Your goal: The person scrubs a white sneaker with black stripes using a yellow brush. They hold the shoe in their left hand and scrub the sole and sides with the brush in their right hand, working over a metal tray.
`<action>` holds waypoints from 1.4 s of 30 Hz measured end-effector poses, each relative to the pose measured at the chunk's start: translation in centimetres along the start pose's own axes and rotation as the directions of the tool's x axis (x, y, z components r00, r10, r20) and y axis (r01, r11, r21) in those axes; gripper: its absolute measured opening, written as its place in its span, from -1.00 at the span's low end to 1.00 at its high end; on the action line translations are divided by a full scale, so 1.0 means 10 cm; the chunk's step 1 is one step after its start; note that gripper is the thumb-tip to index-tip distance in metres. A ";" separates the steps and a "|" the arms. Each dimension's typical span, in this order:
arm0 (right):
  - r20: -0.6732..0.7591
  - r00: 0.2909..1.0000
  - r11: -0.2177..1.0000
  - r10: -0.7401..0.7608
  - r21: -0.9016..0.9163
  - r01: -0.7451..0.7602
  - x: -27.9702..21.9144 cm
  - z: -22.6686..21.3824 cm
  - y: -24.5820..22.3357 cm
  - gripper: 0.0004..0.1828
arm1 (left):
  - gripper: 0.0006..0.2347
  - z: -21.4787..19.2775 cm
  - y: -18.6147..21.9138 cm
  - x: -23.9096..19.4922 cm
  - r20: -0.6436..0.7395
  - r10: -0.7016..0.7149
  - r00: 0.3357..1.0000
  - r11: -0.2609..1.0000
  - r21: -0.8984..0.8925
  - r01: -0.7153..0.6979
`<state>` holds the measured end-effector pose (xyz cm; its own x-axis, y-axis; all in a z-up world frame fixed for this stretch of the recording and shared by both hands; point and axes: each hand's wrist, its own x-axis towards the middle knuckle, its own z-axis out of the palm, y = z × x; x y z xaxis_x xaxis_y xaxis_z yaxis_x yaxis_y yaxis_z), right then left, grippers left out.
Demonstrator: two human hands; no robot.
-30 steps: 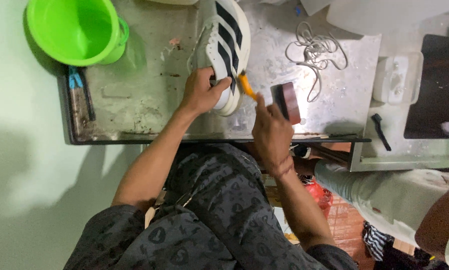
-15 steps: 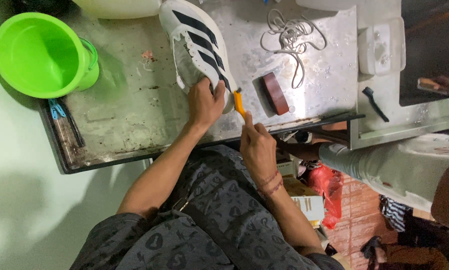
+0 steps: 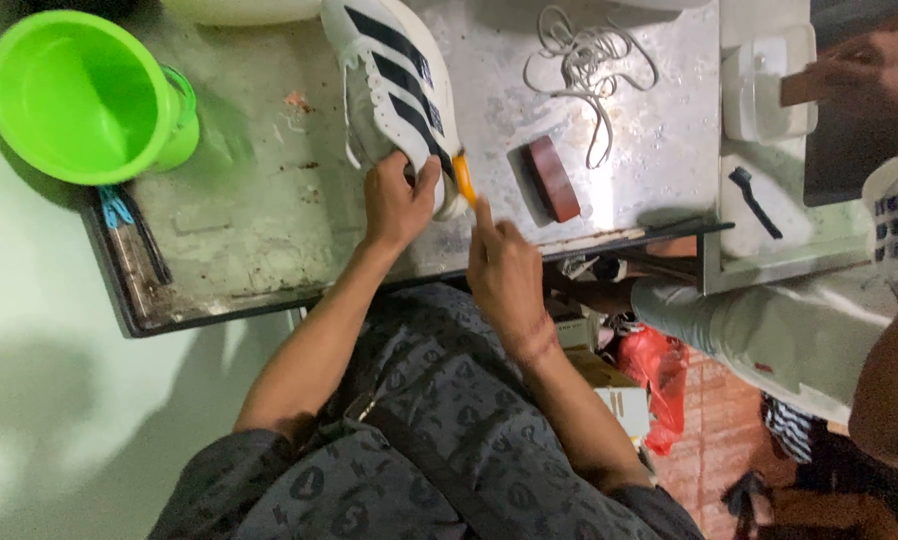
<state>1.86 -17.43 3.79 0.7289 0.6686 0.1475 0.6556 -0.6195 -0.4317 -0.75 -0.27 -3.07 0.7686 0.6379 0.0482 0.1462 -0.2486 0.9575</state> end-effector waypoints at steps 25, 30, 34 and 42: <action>0.015 0.999 0.998 -0.047 0.031 0.046 0.30 0.24 -0.02 -0.64 | -0.71 -0.10 -0.17 -0.10 0.048 -0.061 0.997 0.997 -0.054 0.064; 0.042 0.999 0.996 -0.022 0.084 0.019 0.14 0.08 -0.10 -0.64 | -0.71 -0.13 -0.25 -0.09 0.067 -0.047 0.997 0.997 -0.058 0.051; 0.083 0.996 0.993 0.016 0.114 -0.025 -0.01 0.16 -0.01 -0.62 | -0.72 -0.18 -0.11 -0.12 0.066 -0.054 0.996 0.998 -0.039 0.057; -0.044 0.999 1.000 -0.022 0.010 0.022 0.49 0.26 -0.10 -0.63 | -0.74 -0.13 -0.16 -0.10 0.070 -0.079 0.994 0.996 -0.024 0.081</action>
<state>4.30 -12.44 2.63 0.7225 0.6630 0.1960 0.6696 -0.6007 -0.4368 -2.55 0.42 -4.28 0.7964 0.6030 -0.0472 0.1924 -0.1786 0.9649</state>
